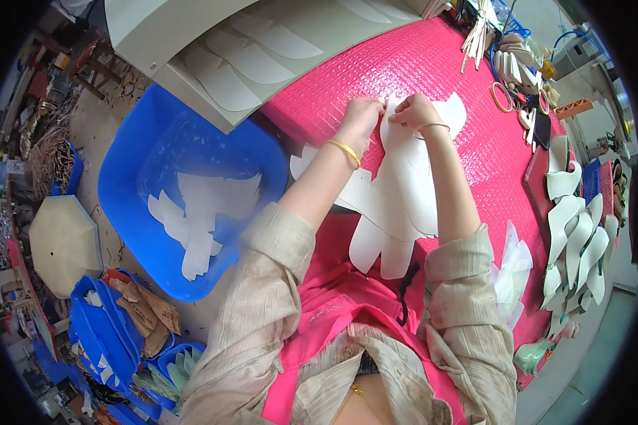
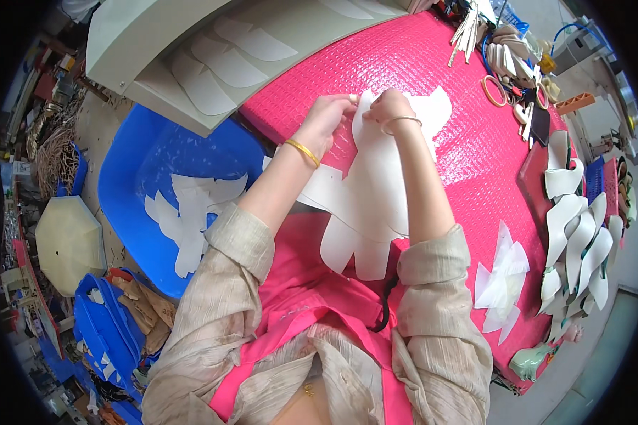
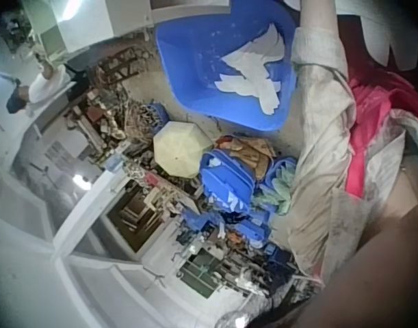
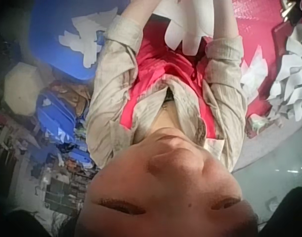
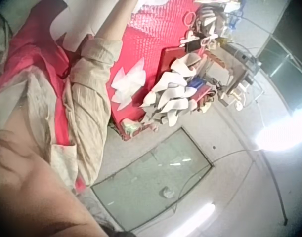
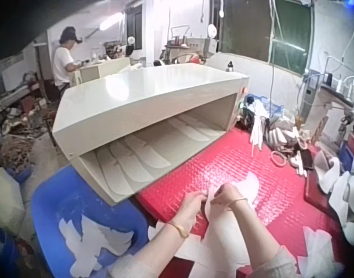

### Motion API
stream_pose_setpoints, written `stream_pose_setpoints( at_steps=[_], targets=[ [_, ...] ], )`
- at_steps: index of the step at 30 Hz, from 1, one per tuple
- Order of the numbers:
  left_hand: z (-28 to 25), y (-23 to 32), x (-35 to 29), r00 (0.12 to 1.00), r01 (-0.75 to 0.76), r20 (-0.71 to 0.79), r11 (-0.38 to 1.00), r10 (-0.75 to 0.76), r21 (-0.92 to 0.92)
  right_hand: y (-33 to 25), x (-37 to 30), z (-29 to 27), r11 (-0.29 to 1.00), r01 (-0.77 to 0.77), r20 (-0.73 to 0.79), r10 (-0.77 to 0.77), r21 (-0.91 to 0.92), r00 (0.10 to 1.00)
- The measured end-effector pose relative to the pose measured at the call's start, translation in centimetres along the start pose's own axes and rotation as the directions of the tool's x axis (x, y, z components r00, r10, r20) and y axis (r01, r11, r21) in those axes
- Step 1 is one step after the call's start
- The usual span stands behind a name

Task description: The person assembles shoe parts by hand, pressing a light green insole into a white shoe upper and smoothing the edges. They repeat this process with multiple units, then handle white paper cutouts, placing them into a blue bin. The person works at a pink textured table in a workshop setting.

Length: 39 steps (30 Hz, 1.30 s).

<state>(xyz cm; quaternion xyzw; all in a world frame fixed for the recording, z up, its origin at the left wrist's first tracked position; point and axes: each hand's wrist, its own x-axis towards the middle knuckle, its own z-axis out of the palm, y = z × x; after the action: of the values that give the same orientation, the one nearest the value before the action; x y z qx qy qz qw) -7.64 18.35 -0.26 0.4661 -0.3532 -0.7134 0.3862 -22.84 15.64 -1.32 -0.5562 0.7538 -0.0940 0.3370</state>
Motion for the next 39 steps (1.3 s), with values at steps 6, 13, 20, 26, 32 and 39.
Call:
stream_pose_setpoints(
  at_steps=[6, 13, 20, 26, 32, 39],
  targets=[
    [0.0, -1.6, 1.2, 0.995, -0.093, 0.033, 0.988, 0.09, 0.123, 1.1, -0.9, -1.0, 0.912, 0.042, 0.073, -0.079, 0.407, 0.994],
    [-1.0, -2.6, 2.3, 0.965, -0.262, 0.069, 0.948, 0.254, 0.182, 1.2, -3.0, -1.3, 0.838, 0.175, 0.123, -0.275, 0.516, 0.954],
    [-1.9, -3.1, 1.4, 0.86, -0.51, 0.392, 0.6, 0.328, 0.616, 4.7, -11.2, -2.3, 0.548, 0.501, -0.255, -0.464, 0.67, 0.848],
    [0.1, -3.7, -1.6, 0.804, -0.564, 0.431, 0.295, 0.409, 0.771, 10.7, -22.3, -12.9, 0.809, 0.465, -0.909, 0.19, 0.359, 0.371],
    [-0.8, -4.4, -2.6, 0.783, -0.595, 0.378, 0.419, 0.494, 0.686, 0.2, -8.4, -12.8, 0.621, 0.446, -0.282, -0.349, 0.645, 0.894],
    [-4.6, -5.7, -3.7, 0.742, -0.669, 0.531, 0.418, 0.409, 0.614, -18.3, 16.9, -6.4, 0.776, 0.574, -0.021, -0.59, 0.262, 0.807]
  ],
)
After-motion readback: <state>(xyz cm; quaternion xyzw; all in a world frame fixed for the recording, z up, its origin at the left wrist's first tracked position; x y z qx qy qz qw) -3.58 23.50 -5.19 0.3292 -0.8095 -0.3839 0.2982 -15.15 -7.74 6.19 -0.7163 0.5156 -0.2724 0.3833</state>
